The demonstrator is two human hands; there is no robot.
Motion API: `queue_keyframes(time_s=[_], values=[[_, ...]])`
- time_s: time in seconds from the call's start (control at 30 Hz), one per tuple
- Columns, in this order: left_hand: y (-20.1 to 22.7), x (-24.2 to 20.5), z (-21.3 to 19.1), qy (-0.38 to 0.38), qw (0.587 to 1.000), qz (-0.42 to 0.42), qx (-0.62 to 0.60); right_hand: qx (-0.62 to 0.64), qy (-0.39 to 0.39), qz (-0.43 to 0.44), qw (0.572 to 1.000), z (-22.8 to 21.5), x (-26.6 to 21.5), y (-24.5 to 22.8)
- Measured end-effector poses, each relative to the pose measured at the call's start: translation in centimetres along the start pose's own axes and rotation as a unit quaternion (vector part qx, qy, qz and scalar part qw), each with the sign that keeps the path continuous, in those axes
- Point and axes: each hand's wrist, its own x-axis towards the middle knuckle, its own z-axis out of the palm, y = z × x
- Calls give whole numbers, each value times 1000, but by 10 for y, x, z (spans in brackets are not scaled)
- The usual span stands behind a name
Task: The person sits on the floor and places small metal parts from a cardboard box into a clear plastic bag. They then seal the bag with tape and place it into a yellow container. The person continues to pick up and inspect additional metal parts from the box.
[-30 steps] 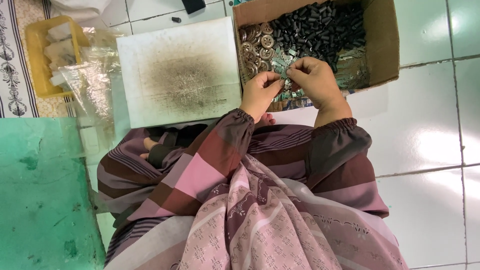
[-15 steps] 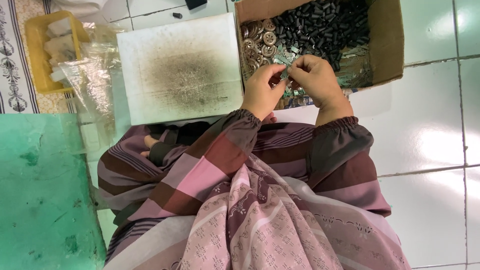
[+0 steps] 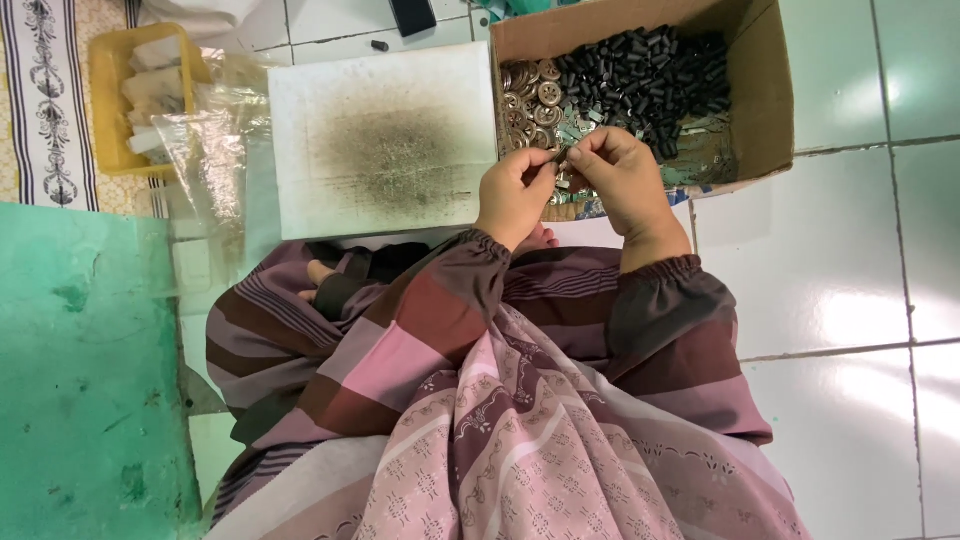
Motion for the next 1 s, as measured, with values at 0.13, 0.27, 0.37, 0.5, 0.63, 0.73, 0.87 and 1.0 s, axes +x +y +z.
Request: queue_keyframes(time_s=[0.13,0.27,0.37,0.5,0.63,0.73,0.87,1.0], values=[[42,-24,-24,-4,999,-43,-12,-22,0,-23,999,11,-8,2],[60,-40,-40,-5,997,-77,-22,-51,-15,-39,998,22,-13,10],[19,-30,-41,8,996,-75,-41,-43,-13,-33,998,33,-17,17],[4,-35,-56,20,992,-50,-115,-11,-9,-14,1000,50,-27,18],[-20,-36,-83,14,984,-47,-171,-5,-14,-9,1000,80,-34,19],[-28,-38,-98,2,974,-53,-220,-22,-10,-2,1000,94,-35,25],[-35,-35,-108,3,966,-54,-253,-69,-23,5,997,107,-31,28],[-50,-33,-110,-2,961,-55,-271,-127,-45,-18,991,108,-30,32]])
